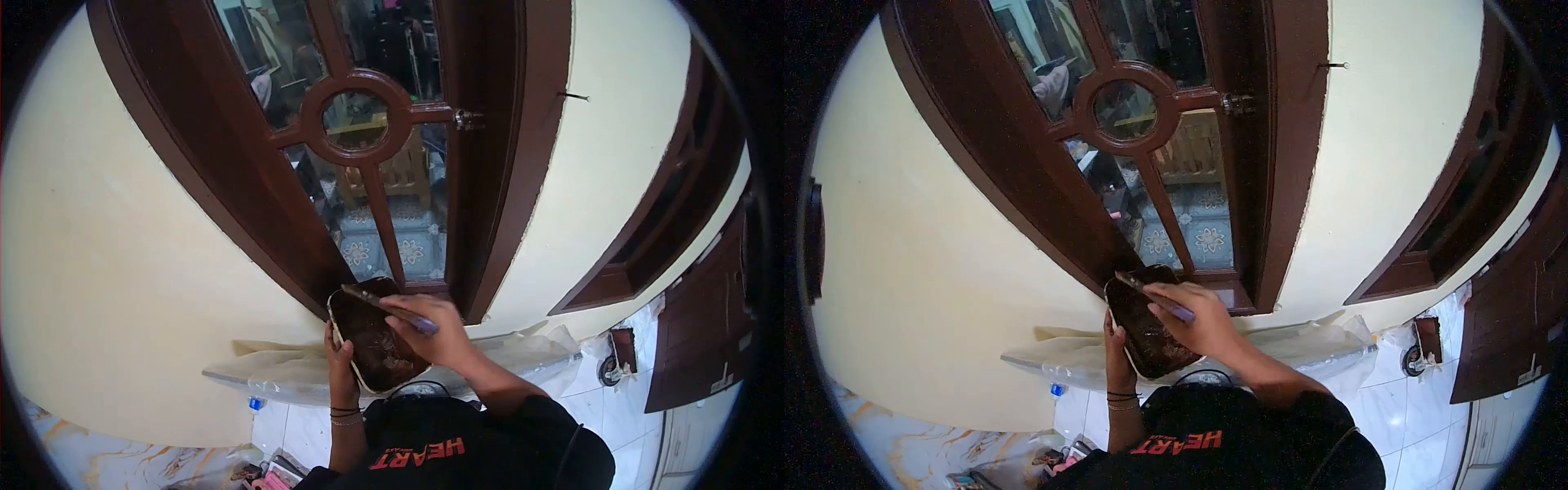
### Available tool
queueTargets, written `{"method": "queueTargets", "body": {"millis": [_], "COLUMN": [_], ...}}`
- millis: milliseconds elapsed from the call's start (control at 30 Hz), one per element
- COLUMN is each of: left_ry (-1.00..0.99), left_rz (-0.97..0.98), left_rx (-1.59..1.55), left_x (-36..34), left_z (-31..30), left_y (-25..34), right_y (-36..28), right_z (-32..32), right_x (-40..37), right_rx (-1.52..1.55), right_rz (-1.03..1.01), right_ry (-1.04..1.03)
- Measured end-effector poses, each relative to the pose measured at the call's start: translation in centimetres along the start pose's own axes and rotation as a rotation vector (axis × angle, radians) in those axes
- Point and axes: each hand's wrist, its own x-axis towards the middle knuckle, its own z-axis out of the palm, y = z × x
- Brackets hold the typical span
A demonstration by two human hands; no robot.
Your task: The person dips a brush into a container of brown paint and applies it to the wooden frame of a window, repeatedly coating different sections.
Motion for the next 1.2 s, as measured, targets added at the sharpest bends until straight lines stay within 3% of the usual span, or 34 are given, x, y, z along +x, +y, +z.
{"method": "queueTargets", "body": {"millis": [200, 267, 500, 633, 1033, 1200], "left_ry": [0.032, 0.027, 0.024, 0.028, -0.02, -0.03], "left_rz": [0.03, 0.03, 0.037, 0.043, 0.02, -0.002], "left_rx": [-0.094, -0.136, -0.153, -0.169, -0.135, -0.177], "left_x": [0.4, 0.3, -0.3, -0.5, -0.6, -0.2], "left_z": [-0.9, -0.9, -2.4, -2.3, -2.3, -2.8], "left_y": [0.9, 1.3, 1.1, 1.2, 1.4, 1.0], "right_y": [-1.8, -1.2, -0.1, -0.3, -0.5, -0.4], "right_z": [-2.8, -2.8, -3.2, -2.5, -2.2, -2.0], "right_x": [4.3, 6.0, 8.7, 9.2, 11.3, 11.3], "right_rx": [-0.104, -0.18, -0.294, -0.301, -0.257, -0.206], "right_rz": [-0.162, -0.291, -0.334, -0.364, -0.355, -0.366], "right_ry": [0.253, 0.474, 0.68, 0.639, 0.876, 0.837]}}
